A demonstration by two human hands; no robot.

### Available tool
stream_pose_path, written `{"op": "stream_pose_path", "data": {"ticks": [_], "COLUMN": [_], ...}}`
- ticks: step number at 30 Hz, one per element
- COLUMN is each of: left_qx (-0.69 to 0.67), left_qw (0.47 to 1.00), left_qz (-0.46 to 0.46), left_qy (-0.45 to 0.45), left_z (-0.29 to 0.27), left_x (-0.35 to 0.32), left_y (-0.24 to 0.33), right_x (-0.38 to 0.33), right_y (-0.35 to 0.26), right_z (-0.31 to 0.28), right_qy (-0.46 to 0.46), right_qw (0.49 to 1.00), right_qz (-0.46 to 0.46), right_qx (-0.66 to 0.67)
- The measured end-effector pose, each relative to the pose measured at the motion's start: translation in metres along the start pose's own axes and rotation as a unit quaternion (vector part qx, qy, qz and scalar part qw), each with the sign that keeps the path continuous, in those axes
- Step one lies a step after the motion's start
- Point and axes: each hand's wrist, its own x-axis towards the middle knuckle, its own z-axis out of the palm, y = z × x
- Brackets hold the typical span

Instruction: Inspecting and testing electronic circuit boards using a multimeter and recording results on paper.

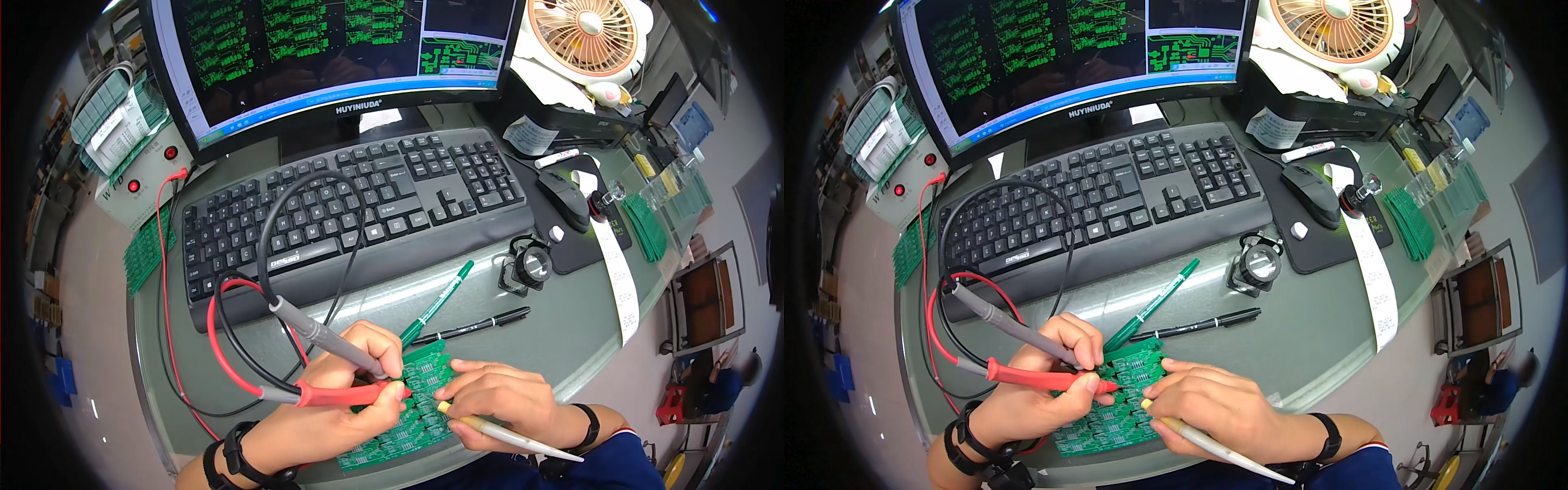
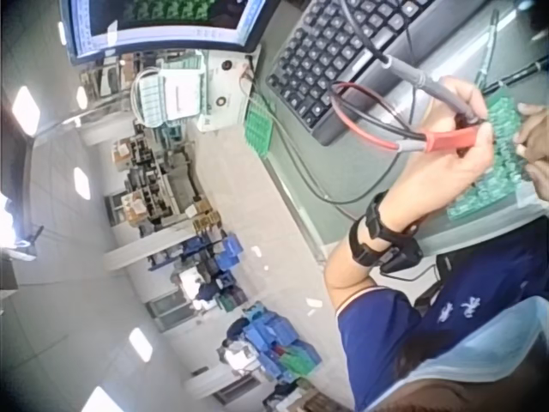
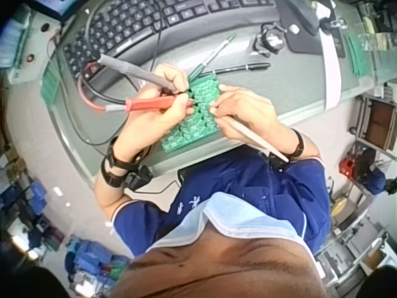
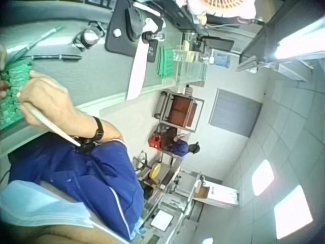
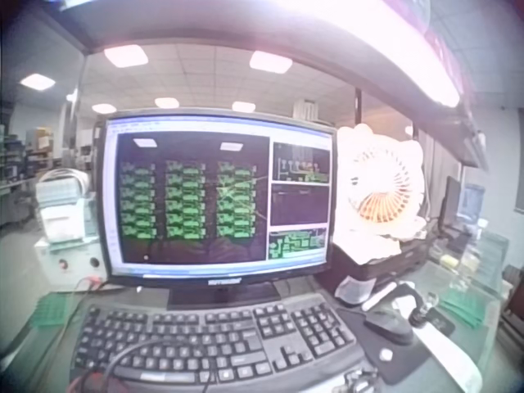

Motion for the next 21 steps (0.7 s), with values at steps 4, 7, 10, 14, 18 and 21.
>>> {"op": "stream_pose_path", "data": {"ticks": [4, 7, 10, 14, 18, 21], "left_qx": [-0.012, -0.002, -0.006, -0.001, 0.005, -0.009], "left_qw": [1.0, 1.0, 1.0, 1.0, 1.0, 1.0], "left_qz": [0.002, 0.003, -0.002, 0.007, -0.003, -0.001], "left_qy": [-0.006, -0.003, -0.001, -0.005, 0.001, -0.012], "left_z": [-0.003, -0.001, -0.001, -0.002, -0.002, -0.002], "left_x": [0.002, 0.002, 0.001, 0.002, -0.003, 0.004], "left_y": [-0.005, -0.005, -0.004, -0.005, -0.001, -0.007], "right_x": [0.003, 0.003, 0.005, 0.004, 0.006, 0.004], "right_y": [-0.005, -0.009, -0.013, -0.012, -0.014, -0.01], "right_z": [0.001, 0.001, 0.001, 0.003, 0.006, 0.004], "right_qy": [-0.013, -0.012, -0.016, -0.016, -0.018, -0.015], "right_qw": [0.999, 0.998, 0.997, 0.994, 0.994, 0.992], "right_qz": [0.004, 0.008, 0.018, 0.023, 0.007, 0.016], "right_qx": [-0.037, -0.055, -0.077, -0.102, -0.109, -0.124]}}
